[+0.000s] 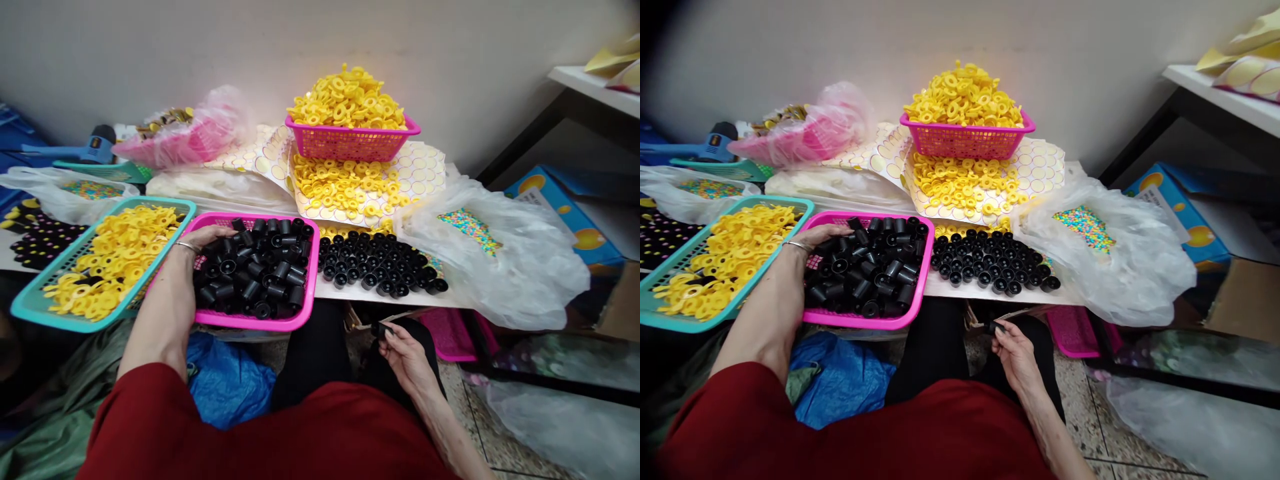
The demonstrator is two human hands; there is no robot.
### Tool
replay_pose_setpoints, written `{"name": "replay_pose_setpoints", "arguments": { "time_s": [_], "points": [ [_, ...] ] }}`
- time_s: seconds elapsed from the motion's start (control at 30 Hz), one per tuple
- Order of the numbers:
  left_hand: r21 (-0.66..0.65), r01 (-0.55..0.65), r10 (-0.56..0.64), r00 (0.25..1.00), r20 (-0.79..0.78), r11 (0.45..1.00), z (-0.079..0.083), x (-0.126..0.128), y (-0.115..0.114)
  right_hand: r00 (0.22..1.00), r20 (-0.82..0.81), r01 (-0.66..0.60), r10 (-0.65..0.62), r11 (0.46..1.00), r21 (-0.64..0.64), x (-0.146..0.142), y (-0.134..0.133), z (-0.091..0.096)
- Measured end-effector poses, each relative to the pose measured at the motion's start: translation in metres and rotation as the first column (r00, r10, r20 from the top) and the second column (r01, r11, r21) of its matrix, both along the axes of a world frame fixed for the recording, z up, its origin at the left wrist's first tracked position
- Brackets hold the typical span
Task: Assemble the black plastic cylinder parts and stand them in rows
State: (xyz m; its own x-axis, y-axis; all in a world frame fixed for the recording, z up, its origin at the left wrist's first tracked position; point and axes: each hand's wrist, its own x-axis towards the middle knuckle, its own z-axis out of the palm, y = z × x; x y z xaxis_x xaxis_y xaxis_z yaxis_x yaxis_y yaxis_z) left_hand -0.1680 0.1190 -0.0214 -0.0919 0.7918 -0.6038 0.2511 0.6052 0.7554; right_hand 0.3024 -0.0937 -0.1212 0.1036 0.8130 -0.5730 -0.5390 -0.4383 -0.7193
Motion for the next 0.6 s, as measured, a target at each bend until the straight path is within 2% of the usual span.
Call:
{"name": "replay_pose_setpoints", "arguments": {
  "time_s": [0.2,0.33,0.47,0.6],
  "points": [
    [-0.016,-0.028,0.029,0.996,0.085,0.999,0.007,0.002,-0.007,1.000,0.010,-0.002,0.002,1.000,-0.007,-0.002,0.002,-0.001],
    [-0.010,-0.034,0.035,0.996,0.086,0.999,0.010,0.006,-0.009,1.000,0.011,0.008,-0.008,1.000,-0.015,-0.003,0.002,0.001],
    [0.048,-0.003,0.000,0.997,0.074,0.999,0.011,0.006,-0.010,1.000,0.012,0.003,-0.003,1.000,-0.014,-0.003,0.001,0.001],
    [0.131,0.078,-0.081,0.996,0.022,0.988,0.009,0.009,-0.006,1.000,0.008,0.002,-0.002,1.000,-0.013,-0.004,0.002,0.000]
  ]
}}
